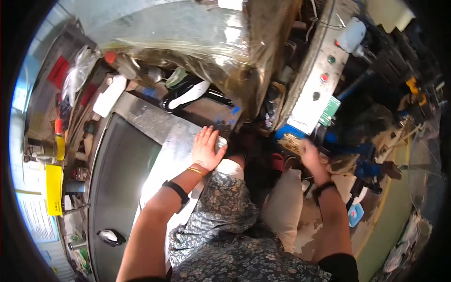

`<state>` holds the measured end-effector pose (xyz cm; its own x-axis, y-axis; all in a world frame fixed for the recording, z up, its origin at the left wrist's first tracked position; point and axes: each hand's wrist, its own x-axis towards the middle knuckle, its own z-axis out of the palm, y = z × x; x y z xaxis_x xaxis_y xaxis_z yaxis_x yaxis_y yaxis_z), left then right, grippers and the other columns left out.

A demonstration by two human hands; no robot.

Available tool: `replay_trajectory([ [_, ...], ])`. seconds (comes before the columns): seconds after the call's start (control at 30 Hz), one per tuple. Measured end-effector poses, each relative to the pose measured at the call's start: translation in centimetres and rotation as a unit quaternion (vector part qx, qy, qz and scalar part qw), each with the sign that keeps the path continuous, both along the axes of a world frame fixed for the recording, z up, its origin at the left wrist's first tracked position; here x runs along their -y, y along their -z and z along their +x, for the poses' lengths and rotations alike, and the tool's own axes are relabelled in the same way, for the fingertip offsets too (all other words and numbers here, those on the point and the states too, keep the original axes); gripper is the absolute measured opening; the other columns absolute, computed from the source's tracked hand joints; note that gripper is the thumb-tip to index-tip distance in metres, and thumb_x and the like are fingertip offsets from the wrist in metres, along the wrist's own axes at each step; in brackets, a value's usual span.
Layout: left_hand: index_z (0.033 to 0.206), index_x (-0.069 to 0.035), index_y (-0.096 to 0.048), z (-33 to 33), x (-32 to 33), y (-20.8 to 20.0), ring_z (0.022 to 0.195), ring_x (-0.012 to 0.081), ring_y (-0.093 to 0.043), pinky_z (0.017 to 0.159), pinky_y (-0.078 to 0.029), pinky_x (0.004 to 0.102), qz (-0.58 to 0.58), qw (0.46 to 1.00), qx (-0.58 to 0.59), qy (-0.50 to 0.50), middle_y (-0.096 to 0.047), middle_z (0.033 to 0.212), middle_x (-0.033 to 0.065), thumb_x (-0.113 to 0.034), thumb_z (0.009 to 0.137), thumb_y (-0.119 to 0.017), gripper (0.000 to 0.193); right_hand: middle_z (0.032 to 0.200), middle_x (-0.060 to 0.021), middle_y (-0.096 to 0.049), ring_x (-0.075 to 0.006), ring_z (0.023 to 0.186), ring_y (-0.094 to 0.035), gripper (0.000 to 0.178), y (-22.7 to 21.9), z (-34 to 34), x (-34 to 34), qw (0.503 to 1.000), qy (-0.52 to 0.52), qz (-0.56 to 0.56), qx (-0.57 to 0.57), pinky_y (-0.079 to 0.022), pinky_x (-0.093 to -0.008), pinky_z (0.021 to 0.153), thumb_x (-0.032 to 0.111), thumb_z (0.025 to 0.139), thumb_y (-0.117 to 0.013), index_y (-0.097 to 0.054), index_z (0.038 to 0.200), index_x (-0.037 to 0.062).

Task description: Operate a conveyor belt and pressing machinery to process and manufacture shoes.

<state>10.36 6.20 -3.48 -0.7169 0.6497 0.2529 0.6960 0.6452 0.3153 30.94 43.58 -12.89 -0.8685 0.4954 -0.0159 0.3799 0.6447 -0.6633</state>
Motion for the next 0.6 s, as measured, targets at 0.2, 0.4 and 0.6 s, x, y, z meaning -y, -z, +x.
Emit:
replay_trajectory([
  [0.2, 0.124, -0.004, -0.058, -12.9, 3.4, -3.3, 0.126, 0.0418, -0.049, 0.108, -0.038, 0.0509, 0.009, 0.989, -0.144, 0.029, -0.055, 0.132, 0.0223, -0.015, 0.068, -0.075, 0.060, 0.107, -0.0155, -0.068, -0.0354, 0.108, -0.061, 0.023, -4.9, 8.6, 12.9, 0.990, -0.120, 0.057, 0.041, -0.045, -0.0459, 0.099, 0.018, 0.086, -0.065, -0.067, 0.104, 0.0043],
  [0.4, 0.145, -0.009, -0.043, -28.2, 10.6, -1.1, 0.117, 0.0398, -0.059, 0.098, -0.049, 0.0419, -0.196, 0.950, 0.175, -0.168, -0.045, 0.146, 0.0175, -0.037, 0.075, -0.081, 0.085, 0.099, -0.0112, -0.068, -0.0309, 0.108, -0.060, 0.014, -5.3, 7.6, 13.9, 0.996, -0.014, 0.069, 0.050, -0.041, -0.0467, 0.101, 0.019, 0.084, -0.063, -0.068, 0.085, 0.0060],
  [0.6, 0.150, -0.017, -0.035, -17.9, 2.7, 0.1, 0.105, 0.0354, -0.060, 0.089, -0.052, 0.0424, -0.241, 0.950, -0.114, -0.164, -0.052, 0.122, 0.0170, -0.051, 0.075, -0.076, 0.093, 0.093, -0.0097, -0.068, -0.0301, 0.100, -0.061, 0.012, -3.9, 8.5, 13.4, 0.990, -0.019, 0.131, 0.046, -0.044, -0.0435, 0.096, 0.017, 0.081, -0.064, -0.068, 0.082, 0.0060],
])
